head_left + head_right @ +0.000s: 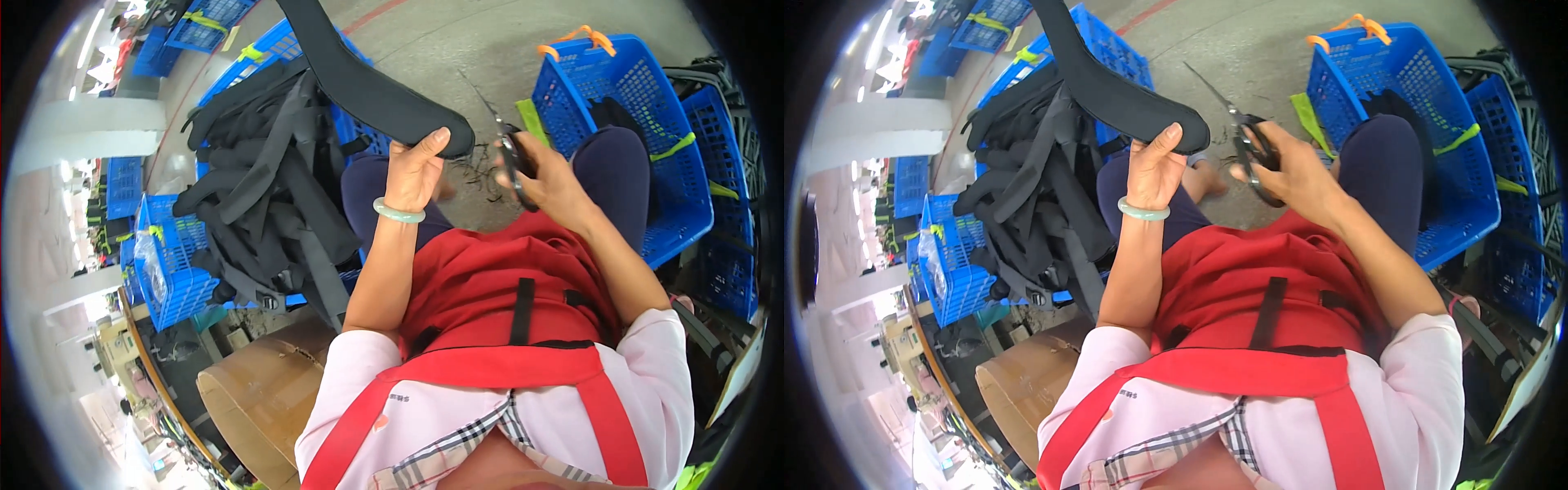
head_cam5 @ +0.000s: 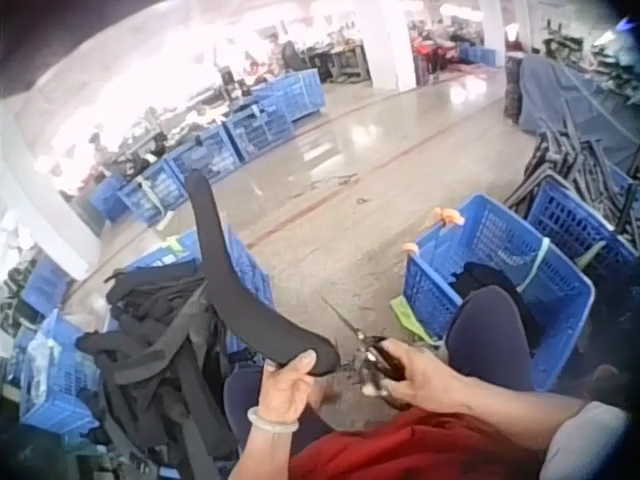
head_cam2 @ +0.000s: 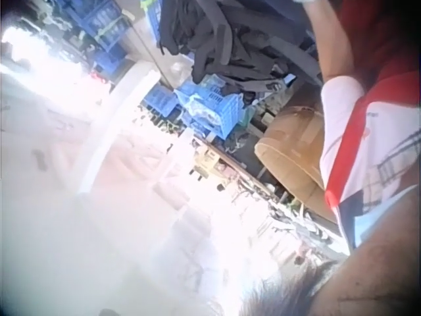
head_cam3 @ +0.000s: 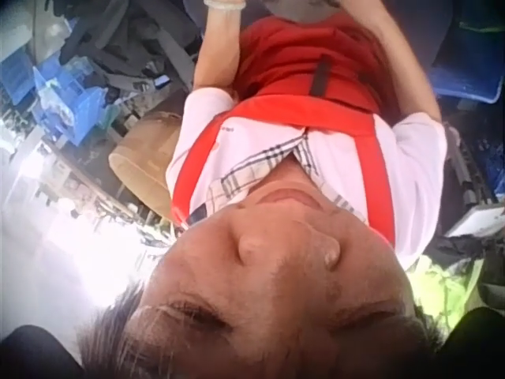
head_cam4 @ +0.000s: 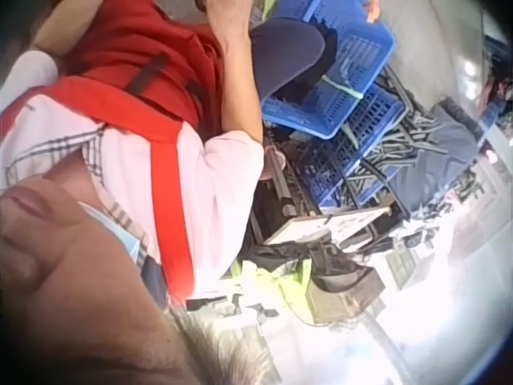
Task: Trimming excess material from black foam backpack straps or padding using scissors.
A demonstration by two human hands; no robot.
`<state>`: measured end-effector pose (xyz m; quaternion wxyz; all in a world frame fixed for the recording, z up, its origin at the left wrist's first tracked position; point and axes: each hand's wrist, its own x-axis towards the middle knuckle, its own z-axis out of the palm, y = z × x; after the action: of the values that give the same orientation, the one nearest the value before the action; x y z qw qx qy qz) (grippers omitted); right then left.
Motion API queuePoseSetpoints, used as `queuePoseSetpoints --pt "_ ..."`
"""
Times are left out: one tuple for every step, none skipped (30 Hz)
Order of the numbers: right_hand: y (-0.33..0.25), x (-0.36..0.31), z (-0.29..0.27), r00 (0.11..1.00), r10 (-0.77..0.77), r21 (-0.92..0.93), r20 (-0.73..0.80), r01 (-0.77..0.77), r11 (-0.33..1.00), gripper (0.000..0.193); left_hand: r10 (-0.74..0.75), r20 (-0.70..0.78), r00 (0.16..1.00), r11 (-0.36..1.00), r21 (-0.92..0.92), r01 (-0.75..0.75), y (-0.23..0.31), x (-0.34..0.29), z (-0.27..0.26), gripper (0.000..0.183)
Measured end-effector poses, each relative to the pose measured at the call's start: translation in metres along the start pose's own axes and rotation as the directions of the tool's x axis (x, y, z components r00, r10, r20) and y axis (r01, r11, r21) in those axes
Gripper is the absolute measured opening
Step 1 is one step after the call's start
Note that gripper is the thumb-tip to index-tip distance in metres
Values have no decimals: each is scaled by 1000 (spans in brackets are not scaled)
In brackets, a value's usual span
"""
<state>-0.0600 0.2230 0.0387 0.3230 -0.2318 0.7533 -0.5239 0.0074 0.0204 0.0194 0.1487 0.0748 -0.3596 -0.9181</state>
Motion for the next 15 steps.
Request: queuePoseSetpoints --pt "0 -3 -6 995 -99 -125 11 99 987 54 30 -5 1000 999 -24 -30 4 0 -6 21" --pt "-1 -9 -8 995 -98 -109 29 101 989 52 28 -9 1000 999 -32 -29 8 2 -9 22" --pt "-3 -14 -8 994 -96 -95 46 100 990 51 31 -18 999 999 -28 -32 11 1 -11 22" --pt "-4 -16 -5 994 -95 -92 54 100 991 51 35 -17 999 999 -28 -35 13 1 -13 22" --pt "-5 -19 -3 991 -112 -82 70 118 990 55 30 -10 999 999 -33 -30 13 1 -13 21" --pt "-6 -21 -2 988 -130 -72 86 136 988 58 22 -12 1000 999 -35 -22 13 0 -13 21" --pt "-6 -22 -2 989 -122 -70 83 128 989 58 9 2 1000 999 -34 -9 12 0 -13 21" --pt "-7 -21 -1 989 -111 -107 94 121 987 61 -2 16 1000 1000 -31 2 11 -1 -14 21" --pt "-8 -20 -1 989 -100 -143 105 114 983 63 -8 14 1000 1000 -30 9 10 -1 -15 21" --pt "-8 -19 -2 990 -96 -139 104 110 984 63 -20 46 999 1000 -4 21 8 -2 -16 20" --pt "-9 -18 -3 991 -42 -154 127 62 986 64 -31 76 997 999 21 29 7 -2 -15 20" --pt "-10 -17 -3 989 10 -169 150 15 985 64 -33 72 997 999 22 31 6 -2 -14 20" --pt "-11 -17 -3 988 12 -167 153 14 986 64 -46 80 996 998 38 43 6 -2 -12 20" --pt "-12 -17 -4 987 -1 -133 159 23 991 63 -56 85 995 997 53 51 5 -3 -11 20" --pt "-13 -17 -4 986 -15 -100 165 32 994 62 -55 80 995 997 54 50 5 -3 -13 20"
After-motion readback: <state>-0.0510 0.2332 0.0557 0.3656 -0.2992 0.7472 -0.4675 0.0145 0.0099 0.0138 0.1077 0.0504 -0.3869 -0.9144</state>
